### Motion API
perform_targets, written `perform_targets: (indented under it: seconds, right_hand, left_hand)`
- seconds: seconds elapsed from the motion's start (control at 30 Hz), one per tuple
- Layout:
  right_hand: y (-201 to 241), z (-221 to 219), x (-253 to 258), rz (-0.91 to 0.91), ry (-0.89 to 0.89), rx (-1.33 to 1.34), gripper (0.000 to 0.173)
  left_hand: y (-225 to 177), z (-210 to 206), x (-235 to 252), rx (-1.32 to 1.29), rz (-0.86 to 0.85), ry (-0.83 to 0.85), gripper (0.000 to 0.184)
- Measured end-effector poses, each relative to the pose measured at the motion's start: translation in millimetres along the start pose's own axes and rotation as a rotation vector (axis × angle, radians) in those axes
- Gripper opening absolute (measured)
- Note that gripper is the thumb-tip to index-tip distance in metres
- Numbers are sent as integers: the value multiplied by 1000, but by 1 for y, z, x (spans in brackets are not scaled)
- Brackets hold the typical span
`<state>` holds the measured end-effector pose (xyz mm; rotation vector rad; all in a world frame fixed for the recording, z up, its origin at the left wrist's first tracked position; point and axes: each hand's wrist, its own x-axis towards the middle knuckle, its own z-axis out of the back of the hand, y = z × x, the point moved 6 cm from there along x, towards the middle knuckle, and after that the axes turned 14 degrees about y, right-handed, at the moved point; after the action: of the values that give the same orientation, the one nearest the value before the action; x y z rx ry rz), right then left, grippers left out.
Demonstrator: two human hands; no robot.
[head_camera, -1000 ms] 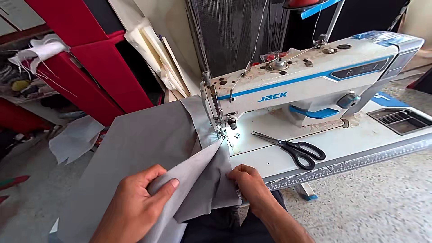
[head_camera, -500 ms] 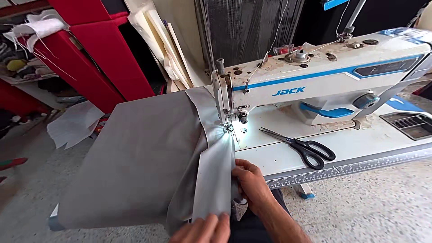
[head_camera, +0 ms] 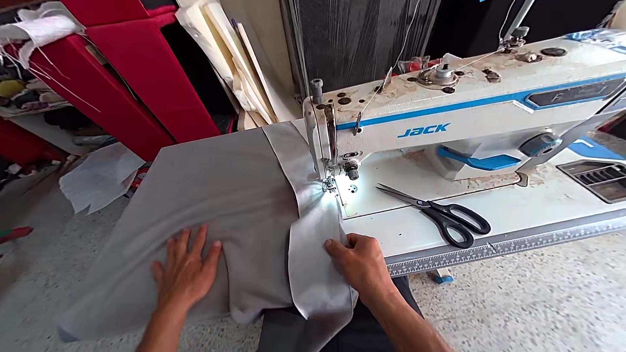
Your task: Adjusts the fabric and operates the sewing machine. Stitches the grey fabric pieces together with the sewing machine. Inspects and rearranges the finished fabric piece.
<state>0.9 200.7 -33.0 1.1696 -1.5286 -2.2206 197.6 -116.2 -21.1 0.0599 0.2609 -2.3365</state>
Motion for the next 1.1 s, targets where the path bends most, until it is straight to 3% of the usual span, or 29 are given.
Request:
perform_targets:
  seconds: [0.27, 0.37, 0.47, 0.57, 0.63, 0.7, 0.77, 0.9, 1.0, 1.1]
  right_hand:
    - [-6, -21, -4, -65, 101, 184, 24]
    - [-2, -24, -10, -60, 106, 478, 23]
    - [1, -17, -9, -61, 29, 661, 32]
    - [7, -7, -2, -44, -36, 636, 23]
    - [11, -3, 2, -53, -57, 578, 16]
    - [13, -1, 3, -79, -53, 524, 20]
    - [14, 3, 3, -113, -45, 486, 24]
    - [17, 11, 6, -172, -14, 462, 13]
    - [23, 9, 12, -208, -17, 439, 24]
    - [31, 7, 17, -223, -28, 413, 18]
  left_hand:
    - [28, 15, 109, 106, -249, 102, 87]
    - [14, 33, 127, 66, -238, 190, 66]
    - [-48, 60, 103, 4, -320, -10, 40]
    - [-140, 57, 45, -133, -644, -254, 39]
    - [-188, 33, 18, -248, -892, -247, 39]
    - [-216, 6, 11, -322, -1086, -211, 36]
    - [-226, -10, 14, -334, -1212, -167, 34]
    - [-223, -18, 15, -258, -1348, -91, 31]
    - [-219, -16, 22, -303, -1344, -53, 29]
    - [-216, -11, 29, -411, -1310, -11, 29]
